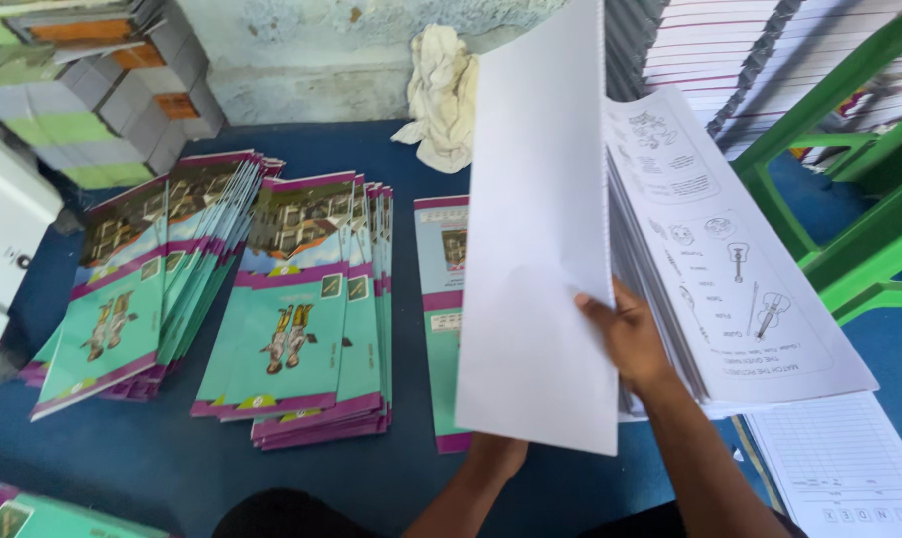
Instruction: The person sits on the floor and assembles booklets by inserting printed sheets into folded covers. They repeatedly pick up a cover, insert a sheet, and place the assembled booklet into a growing stack.
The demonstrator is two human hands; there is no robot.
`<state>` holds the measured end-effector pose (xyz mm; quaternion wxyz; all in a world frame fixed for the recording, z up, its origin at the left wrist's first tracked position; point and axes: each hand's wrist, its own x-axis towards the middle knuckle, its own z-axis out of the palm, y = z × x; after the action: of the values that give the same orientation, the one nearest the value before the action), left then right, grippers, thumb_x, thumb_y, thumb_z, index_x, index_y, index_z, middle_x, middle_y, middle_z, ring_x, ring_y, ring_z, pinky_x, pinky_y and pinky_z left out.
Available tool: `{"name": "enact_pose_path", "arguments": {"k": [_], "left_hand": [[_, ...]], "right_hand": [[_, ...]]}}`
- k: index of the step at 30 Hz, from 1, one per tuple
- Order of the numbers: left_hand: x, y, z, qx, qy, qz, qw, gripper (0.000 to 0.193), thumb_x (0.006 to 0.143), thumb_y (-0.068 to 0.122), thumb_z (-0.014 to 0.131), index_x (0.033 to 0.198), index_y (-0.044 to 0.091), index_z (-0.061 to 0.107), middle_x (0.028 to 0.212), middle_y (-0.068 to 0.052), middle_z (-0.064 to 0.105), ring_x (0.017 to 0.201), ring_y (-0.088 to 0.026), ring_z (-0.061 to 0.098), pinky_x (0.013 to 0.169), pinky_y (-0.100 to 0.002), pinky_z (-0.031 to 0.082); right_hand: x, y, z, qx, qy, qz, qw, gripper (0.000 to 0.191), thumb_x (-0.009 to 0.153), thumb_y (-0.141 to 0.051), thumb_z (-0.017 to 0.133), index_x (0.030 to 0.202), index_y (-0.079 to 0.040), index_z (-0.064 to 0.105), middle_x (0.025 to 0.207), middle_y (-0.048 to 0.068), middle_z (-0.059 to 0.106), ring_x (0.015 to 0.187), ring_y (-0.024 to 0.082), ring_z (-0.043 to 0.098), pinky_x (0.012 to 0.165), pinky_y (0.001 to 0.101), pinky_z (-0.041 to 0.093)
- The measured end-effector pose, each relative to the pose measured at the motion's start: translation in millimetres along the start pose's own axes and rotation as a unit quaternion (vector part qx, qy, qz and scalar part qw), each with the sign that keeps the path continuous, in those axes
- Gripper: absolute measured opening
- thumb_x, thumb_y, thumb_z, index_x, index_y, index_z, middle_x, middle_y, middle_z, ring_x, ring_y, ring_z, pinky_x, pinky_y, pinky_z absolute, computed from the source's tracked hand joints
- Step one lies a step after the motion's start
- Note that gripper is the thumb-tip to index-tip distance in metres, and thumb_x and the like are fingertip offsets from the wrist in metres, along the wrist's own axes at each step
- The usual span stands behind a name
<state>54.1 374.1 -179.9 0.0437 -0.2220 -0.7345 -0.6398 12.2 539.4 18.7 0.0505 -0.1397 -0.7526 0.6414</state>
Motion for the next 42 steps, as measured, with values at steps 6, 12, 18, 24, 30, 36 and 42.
{"name": "enact_pose_path", "arguments": {"k": [6,12,18,24,30,36,42], "left_hand": [[-7,-1,9,-0.365,-0.048,-0.287,0.884,0.030,0.103,0.032,0.056,0.110,0.006,0.065,0.081,-0.012,0.068,0.064,-0.020,0.066,0.051,-0.031,0.052],[-9,-2,14,0.221,0.017,0.133,0.966,0.026,0.097,0.028,0.069,0.111,0.007,0.065,0.086,-0.008,0.070,0.077,-0.021,0.071,0.060,-0.034,0.057],[-5,-17,32,-0.188,0.025,-0.268,0.945,0.028,0.107,0.028,0.055,0.106,0.002,0.066,0.085,-0.012,0.068,0.071,-0.021,0.066,0.057,-0.033,0.055],[-1,5,11,0.267,-0.151,-0.163,0.938,0.022,0.102,0.018,0.055,0.098,0.000,0.067,0.086,-0.017,0.070,0.079,-0.030,0.069,0.068,-0.040,0.058],[-6,-2,-1,0.257,-0.014,-0.160,0.953,0.020,0.095,0.011,0.060,0.105,-0.004,0.068,0.096,-0.022,0.069,0.091,-0.037,0.068,0.082,-0.048,0.054],[-9,-18,-26,-0.106,0.270,-0.326,0.900,0.035,0.105,0.022,0.043,0.123,0.001,0.064,0.114,-0.015,0.070,0.106,-0.028,0.067,0.092,-0.038,0.051],[-5,-8,-72,-0.409,0.410,-0.296,0.760,0.046,0.106,0.030,0.040,0.130,-0.005,0.058,0.121,-0.019,0.067,0.109,-0.029,0.066,0.096,-0.039,0.051]], "right_hand": [[2,14,13,0.065,-0.043,-0.005,0.997,0.040,0.095,-0.021,0.064,0.133,-0.007,0.065,0.101,0.017,0.077,0.081,0.022,0.074,0.070,0.0371,0.064],[1,18,18,0.060,-0.033,0.039,0.997,0.044,0.093,-0.022,0.064,0.134,-0.007,0.064,0.104,0.019,0.077,0.086,0.024,0.076,0.074,0.0381,0.065],[3,12,20,0.070,-0.006,0.067,0.995,0.049,0.091,-0.023,0.064,0.139,-0.010,0.060,0.110,0.019,0.075,0.093,0.027,0.076,0.080,0.0420,0.064],[5,12,15,0.090,0.002,0.056,0.994,0.051,0.091,-0.023,0.065,0.138,-0.007,0.061,0.114,0.020,0.074,0.096,0.029,0.075,0.080,0.0414,0.063],[12,17,10,0.148,-0.014,0.015,0.989,0.051,0.091,-0.018,0.067,0.140,-0.004,0.059,0.116,0.018,0.073,0.097,0.027,0.073,0.081,0.0399,0.061],[13,12,8,0.130,0.013,0.046,0.990,0.053,0.091,-0.015,0.065,0.143,-0.006,0.058,0.114,0.017,0.072,0.095,0.027,0.073,0.079,0.0400,0.063],[13,14,5,0.140,0.004,0.042,0.989,0.051,0.093,-0.011,0.063,0.143,-0.004,0.058,0.114,0.018,0.071,0.094,0.027,0.073,0.078,0.0398,0.062]]}}
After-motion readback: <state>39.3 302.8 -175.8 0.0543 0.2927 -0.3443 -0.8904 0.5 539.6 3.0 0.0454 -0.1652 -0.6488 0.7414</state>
